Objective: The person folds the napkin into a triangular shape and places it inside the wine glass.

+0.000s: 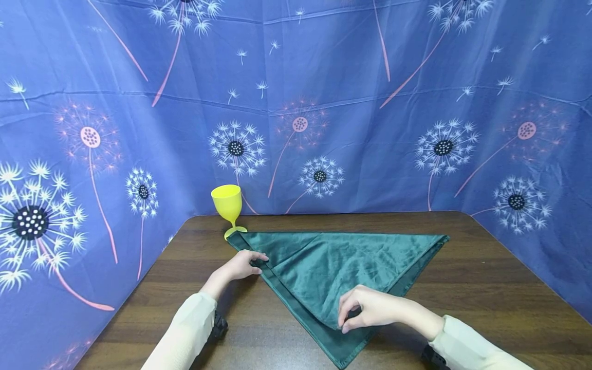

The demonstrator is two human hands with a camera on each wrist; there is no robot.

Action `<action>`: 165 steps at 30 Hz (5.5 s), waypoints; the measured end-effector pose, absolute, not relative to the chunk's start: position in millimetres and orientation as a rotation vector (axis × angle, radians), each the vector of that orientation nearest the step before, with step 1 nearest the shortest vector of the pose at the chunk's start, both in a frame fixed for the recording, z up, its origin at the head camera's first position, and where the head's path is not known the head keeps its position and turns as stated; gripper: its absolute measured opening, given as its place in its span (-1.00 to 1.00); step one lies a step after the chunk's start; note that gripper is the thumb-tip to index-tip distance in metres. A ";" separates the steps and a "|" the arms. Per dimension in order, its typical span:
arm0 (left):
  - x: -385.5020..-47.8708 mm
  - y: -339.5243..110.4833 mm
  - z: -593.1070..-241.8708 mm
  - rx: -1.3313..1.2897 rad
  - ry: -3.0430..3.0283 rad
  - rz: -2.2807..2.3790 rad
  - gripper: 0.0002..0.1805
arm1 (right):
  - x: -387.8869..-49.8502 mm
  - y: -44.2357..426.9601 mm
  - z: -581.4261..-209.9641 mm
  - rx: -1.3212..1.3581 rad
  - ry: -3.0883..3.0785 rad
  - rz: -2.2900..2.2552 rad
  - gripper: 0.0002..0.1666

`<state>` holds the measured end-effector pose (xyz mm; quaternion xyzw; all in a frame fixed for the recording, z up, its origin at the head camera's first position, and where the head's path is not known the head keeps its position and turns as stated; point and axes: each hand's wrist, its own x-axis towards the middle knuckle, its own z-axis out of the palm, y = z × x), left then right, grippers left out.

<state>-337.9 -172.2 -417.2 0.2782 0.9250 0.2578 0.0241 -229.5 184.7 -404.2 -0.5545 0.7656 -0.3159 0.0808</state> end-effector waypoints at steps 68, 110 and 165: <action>-338.3 -167.3 -417.3 0.589 3.057 0.709 -0.77 | -221.7 181.5 -404.5 -1.493 2.497 -0.672 -0.90; -343.5 -171.6 -414.8 0.599 3.083 0.663 -0.75 | -216.2 181.0 -400.9 -1.610 2.365 -0.857 -0.92; -342.4 -174.4 -415.3 0.690 3.081 0.651 -0.93 | -207.6 184.4 -403.3 -1.613 2.404 -0.663 -0.94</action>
